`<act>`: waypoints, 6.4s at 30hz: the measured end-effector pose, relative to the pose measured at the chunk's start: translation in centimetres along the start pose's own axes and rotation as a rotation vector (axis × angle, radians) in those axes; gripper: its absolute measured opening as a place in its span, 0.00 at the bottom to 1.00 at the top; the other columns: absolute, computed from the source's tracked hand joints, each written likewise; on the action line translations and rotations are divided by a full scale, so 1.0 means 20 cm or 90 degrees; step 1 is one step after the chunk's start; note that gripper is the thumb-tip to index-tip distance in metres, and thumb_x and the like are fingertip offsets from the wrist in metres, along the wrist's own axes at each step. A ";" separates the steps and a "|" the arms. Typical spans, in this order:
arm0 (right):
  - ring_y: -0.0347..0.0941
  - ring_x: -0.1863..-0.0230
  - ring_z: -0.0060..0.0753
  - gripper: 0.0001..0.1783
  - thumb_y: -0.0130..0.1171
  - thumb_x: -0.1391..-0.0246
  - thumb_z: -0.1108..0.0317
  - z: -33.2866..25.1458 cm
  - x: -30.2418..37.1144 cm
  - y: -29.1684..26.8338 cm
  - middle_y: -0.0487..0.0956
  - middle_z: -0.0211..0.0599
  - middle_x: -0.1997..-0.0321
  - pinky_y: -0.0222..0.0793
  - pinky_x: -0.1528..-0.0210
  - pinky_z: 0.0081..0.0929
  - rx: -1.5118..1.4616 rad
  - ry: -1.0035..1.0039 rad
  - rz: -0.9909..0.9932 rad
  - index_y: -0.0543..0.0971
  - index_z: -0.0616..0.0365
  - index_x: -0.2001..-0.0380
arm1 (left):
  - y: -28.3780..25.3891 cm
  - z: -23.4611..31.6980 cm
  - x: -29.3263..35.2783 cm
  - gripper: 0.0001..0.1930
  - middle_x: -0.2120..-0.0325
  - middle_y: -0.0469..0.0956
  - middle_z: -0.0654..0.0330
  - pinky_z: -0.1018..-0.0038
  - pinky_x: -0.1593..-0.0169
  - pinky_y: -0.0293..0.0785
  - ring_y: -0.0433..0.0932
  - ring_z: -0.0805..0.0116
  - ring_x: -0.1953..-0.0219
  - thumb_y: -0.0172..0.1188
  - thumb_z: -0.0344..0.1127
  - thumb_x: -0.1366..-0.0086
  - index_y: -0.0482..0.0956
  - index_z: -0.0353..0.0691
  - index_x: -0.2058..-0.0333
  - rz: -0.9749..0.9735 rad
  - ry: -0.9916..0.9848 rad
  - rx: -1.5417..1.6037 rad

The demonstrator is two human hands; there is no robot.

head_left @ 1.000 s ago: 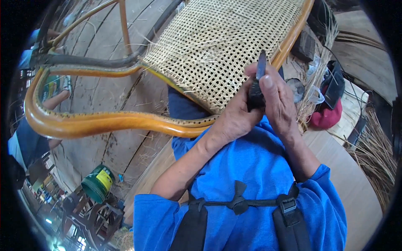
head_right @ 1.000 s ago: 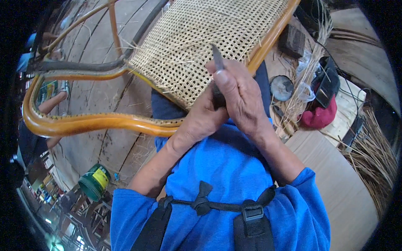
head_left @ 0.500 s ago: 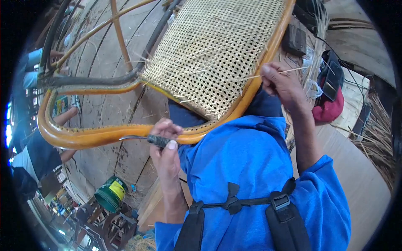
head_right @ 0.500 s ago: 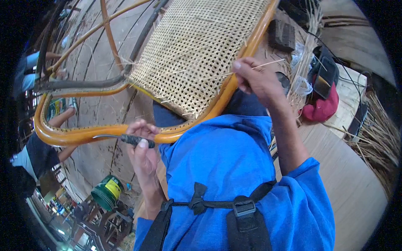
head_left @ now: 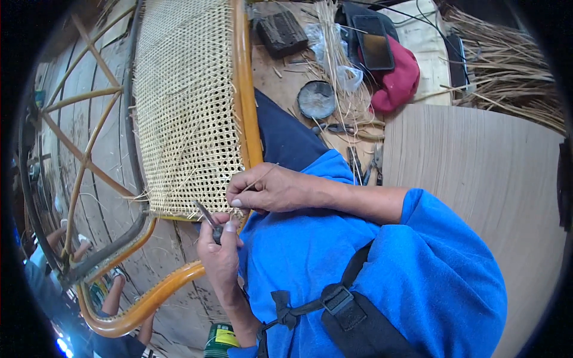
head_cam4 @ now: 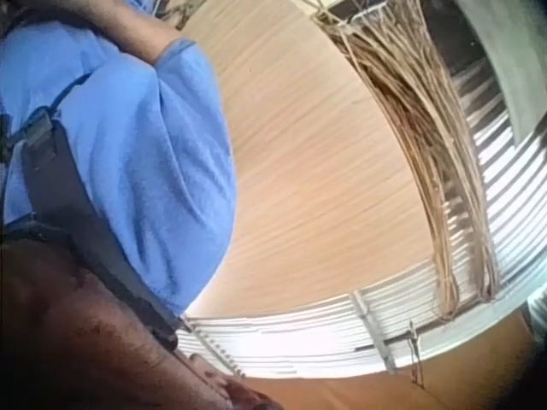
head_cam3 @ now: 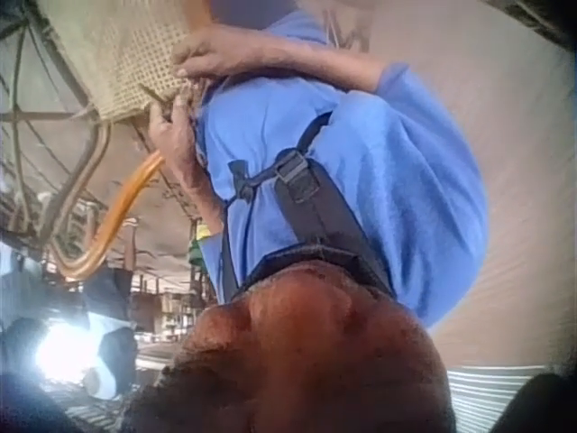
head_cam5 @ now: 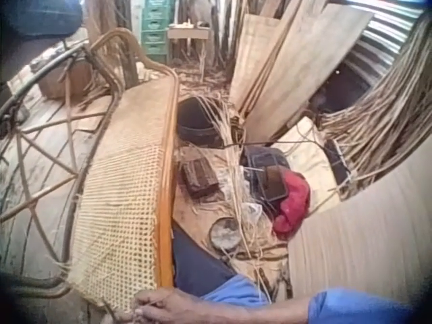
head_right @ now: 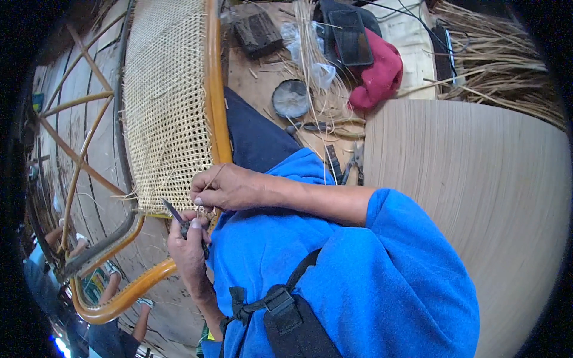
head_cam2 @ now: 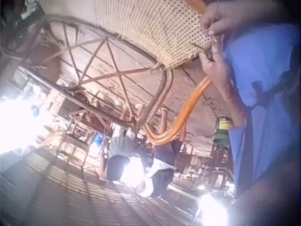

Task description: The recorder is weaving and trimming rattan/bamboo mesh onto a wooden furniture frame.

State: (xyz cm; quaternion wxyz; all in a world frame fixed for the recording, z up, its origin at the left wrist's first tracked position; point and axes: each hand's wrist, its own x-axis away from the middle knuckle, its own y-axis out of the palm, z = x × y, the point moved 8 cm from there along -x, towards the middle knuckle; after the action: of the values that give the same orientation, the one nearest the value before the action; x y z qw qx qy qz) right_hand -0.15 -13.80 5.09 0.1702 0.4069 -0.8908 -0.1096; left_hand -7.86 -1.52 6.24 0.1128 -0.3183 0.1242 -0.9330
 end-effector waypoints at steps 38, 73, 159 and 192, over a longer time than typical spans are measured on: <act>0.69 0.71 0.14 0.10 0.54 0.45 0.69 0.03 -0.09 0.08 0.74 0.26 0.71 0.66 0.69 0.15 0.045 0.118 0.035 0.74 0.61 0.61 | -0.06 0.01 -0.01 0.05 0.81 0.72 0.65 0.81 0.76 0.64 0.66 0.83 0.80 0.57 0.31 0.43 0.74 0.37 0.68 0.062 0.142 0.006; 0.73 0.65 0.46 0.08 0.53 0.47 0.68 -0.21 -0.05 -0.06 0.75 0.44 0.68 0.68 0.65 0.33 0.662 -0.075 -0.029 0.73 0.60 0.66 | -0.01 0.24 -0.17 0.08 0.79 0.70 0.61 0.75 0.68 0.67 0.68 0.72 0.76 0.56 0.36 0.42 0.75 0.36 0.70 -0.087 0.254 -0.190; 0.68 0.58 0.50 0.06 0.53 0.61 0.75 0.08 -0.17 0.04 0.74 0.48 0.62 0.66 0.54 0.38 0.826 -0.096 0.170 0.75 0.66 0.77 | 0.19 0.17 -0.44 0.08 0.73 0.80 0.55 0.67 0.67 0.76 0.81 0.61 0.68 0.56 0.34 0.49 0.82 0.41 0.72 -0.340 0.416 -0.858; 0.68 0.64 0.48 0.02 0.49 0.55 0.75 0.09 -0.30 0.11 0.71 0.42 0.70 0.67 0.62 0.38 0.993 -0.096 -0.258 0.71 0.62 0.76 | -0.17 0.06 -0.53 0.14 0.70 0.80 0.52 0.63 0.61 0.75 0.79 0.55 0.64 0.58 0.43 0.49 0.81 0.39 0.69 -0.090 0.221 -0.706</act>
State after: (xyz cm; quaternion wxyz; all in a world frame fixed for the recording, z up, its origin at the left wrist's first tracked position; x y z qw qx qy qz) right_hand 1.27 -7.61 2.86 -0.2463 0.5534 -0.6291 0.4871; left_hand 0.66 4.62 2.12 -0.1554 -0.1796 0.5889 -0.7725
